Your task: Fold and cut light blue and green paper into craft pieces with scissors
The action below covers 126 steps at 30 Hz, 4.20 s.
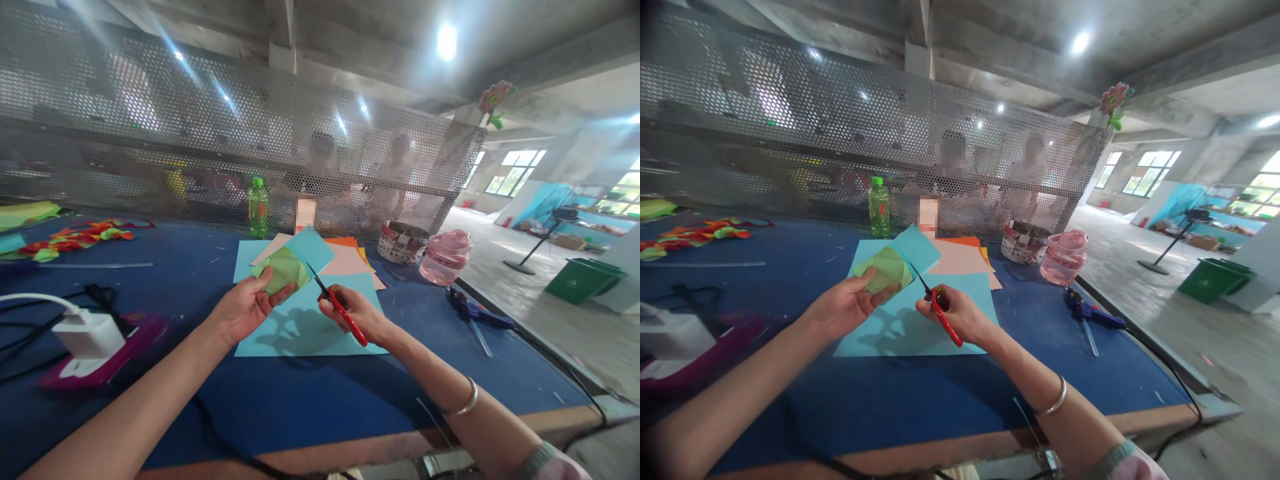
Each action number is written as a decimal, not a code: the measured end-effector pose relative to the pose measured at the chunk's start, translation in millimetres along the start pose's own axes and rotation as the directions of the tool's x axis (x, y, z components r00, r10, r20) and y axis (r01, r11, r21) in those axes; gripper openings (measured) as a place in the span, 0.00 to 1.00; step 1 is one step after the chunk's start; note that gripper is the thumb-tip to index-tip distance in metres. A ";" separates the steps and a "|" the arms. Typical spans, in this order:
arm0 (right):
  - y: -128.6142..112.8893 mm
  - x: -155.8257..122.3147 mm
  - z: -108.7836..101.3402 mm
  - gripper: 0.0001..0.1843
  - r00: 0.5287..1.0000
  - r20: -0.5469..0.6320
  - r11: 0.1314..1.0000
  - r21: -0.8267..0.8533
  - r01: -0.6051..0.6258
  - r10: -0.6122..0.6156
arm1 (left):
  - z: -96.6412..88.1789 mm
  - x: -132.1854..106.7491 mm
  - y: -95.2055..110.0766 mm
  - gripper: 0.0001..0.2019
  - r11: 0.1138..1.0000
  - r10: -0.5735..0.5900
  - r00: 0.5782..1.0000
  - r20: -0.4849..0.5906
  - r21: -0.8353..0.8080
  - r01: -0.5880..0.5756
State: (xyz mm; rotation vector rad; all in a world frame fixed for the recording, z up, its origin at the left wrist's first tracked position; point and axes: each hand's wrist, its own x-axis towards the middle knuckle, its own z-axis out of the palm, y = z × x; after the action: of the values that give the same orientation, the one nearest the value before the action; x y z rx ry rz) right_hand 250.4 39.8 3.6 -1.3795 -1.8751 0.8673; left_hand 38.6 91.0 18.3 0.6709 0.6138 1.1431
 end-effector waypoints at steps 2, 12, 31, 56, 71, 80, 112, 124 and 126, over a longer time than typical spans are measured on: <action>0.0 -0.3 0.5 0.25 1.000 -0.001 1.000 0.011 0.000 0.000 | -1.0 0.4 -0.4 0.12 1.000 0.000 1.000 0.013 0.005 -0.001; -2.7 -2.0 1.8 0.26 1.000 -0.010 1.000 -0.011 0.018 -0.018 | -2.4 0.4 -1.7 0.12 1.000 -0.026 0.999 0.029 0.007 0.026; -2.1 -4.9 7.7 0.24 0.999 -0.010 0.994 0.102 -0.042 0.044 | 0.6 -0.8 -0.8 0.13 0.999 -0.029 0.999 0.017 0.037 0.028; -10.5 -9.0 7.2 0.24 0.997 -0.064 0.997 -0.068 0.025 -0.029 | 0.9 -3.0 -0.8 0.12 0.999 -0.019 1.000 0.021 0.047 0.018; -5.4 -8.7 9.9 0.24 0.996 -0.070 0.997 -0.067 0.049 -0.054 | -1.5 -3.1 -9.1 0.14 0.995 -0.051 0.992 0.116 0.095 0.040; -5.5 -7.4 12.0 0.28 0.996 -0.084 0.999 0.044 -0.017 0.021 | 1.8 -5.7 -8.2 0.14 0.996 -0.051 0.994 0.099 0.083 0.043; 10.5 -5.8 20.8 0.28 0.987 -0.160 1.000 0.001 -0.019 0.019 | -1.0 -3.8 -17.6 0.10 0.986 -0.121 0.979 0.167 0.132 0.099; -3.5 -8.9 13.7 0.28 0.987 -0.153 0.990 -0.141 0.023 -0.044 | -2.2 -4.3 -17.5 0.11 0.985 -0.132 0.976 0.172 0.130 0.110; -4.6 -8.6 13.5 0.28 0.988 -0.149 0.991 -0.133 0.014 -0.034 | -2.2 -4.3 -17.2 0.11 0.984 -0.141 0.976 0.163 0.134 0.120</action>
State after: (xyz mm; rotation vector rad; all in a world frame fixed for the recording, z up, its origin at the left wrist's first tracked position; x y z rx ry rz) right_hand 239.1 28.6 -1.4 -1.4562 -1.8550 0.6181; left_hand 46.2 82.7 4.4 0.8140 0.5754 0.9190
